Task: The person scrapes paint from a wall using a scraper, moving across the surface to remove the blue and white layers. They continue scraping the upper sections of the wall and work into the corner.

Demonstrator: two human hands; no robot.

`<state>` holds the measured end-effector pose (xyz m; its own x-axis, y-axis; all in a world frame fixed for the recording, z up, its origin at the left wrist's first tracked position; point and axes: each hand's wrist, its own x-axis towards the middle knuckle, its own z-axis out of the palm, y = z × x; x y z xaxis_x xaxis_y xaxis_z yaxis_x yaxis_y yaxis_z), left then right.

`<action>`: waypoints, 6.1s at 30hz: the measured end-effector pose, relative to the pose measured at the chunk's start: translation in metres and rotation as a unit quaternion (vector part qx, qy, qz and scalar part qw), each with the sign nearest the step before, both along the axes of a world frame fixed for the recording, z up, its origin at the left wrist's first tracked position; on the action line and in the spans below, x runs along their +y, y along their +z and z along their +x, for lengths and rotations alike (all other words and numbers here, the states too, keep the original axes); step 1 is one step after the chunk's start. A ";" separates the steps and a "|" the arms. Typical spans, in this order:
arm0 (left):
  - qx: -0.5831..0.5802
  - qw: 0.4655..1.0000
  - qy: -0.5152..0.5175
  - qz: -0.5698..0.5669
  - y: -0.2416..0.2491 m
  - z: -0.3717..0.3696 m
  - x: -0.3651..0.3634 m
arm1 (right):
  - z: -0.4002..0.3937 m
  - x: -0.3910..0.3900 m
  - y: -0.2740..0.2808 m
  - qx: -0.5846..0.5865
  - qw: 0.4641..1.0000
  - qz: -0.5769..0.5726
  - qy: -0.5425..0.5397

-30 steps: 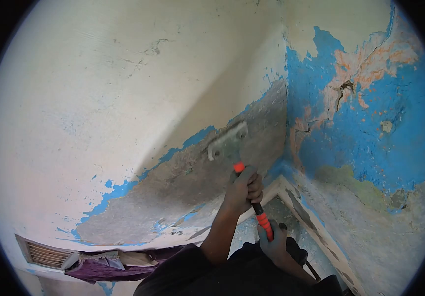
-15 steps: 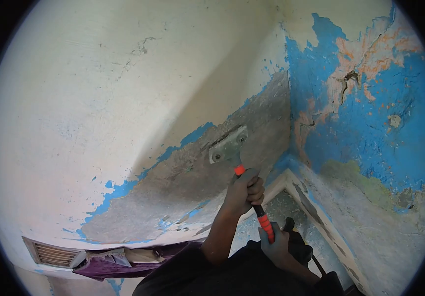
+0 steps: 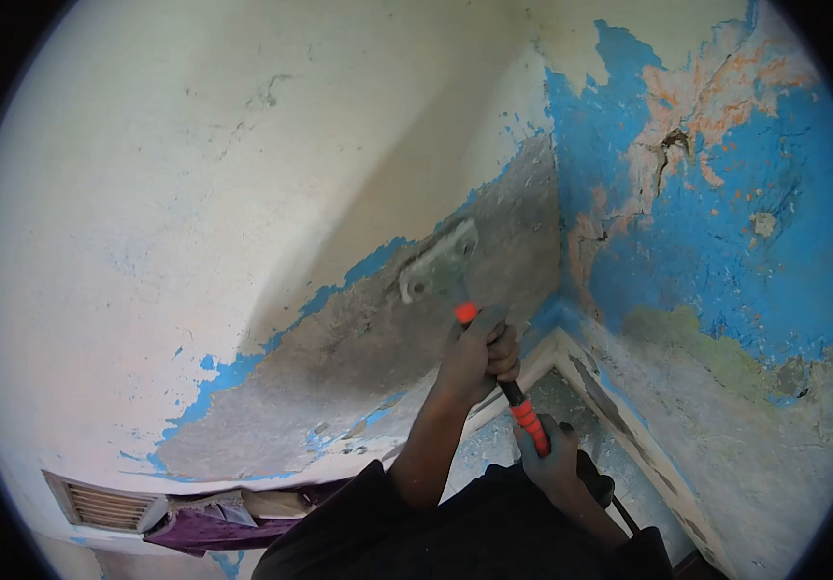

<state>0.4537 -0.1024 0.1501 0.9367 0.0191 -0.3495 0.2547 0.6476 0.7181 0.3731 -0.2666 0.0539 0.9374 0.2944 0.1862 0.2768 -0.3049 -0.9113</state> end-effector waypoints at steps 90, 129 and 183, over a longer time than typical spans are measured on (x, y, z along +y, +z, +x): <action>-0.050 0.999 -0.015 -0.017 -0.009 0.083 -0.057 | 0.103 -0.064 -0.004 -0.044 0.998 0.045 -0.011; -0.113 0.992 -0.039 0.044 0.039 0.122 -0.064 | 0.140 -0.060 0.025 0.004 0.998 0.064 -0.027; -0.115 0.992 -0.047 0.001 0.013 0.106 -0.053 | 0.139 -0.057 0.013 -0.035 0.998 0.034 -0.026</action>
<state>0.5598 -0.1551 0.1631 0.9894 -0.0724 -0.1261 0.1435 0.6266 0.7660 0.5117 -0.3237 0.0670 0.9348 0.2304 0.2704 0.3267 -0.2583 -0.9092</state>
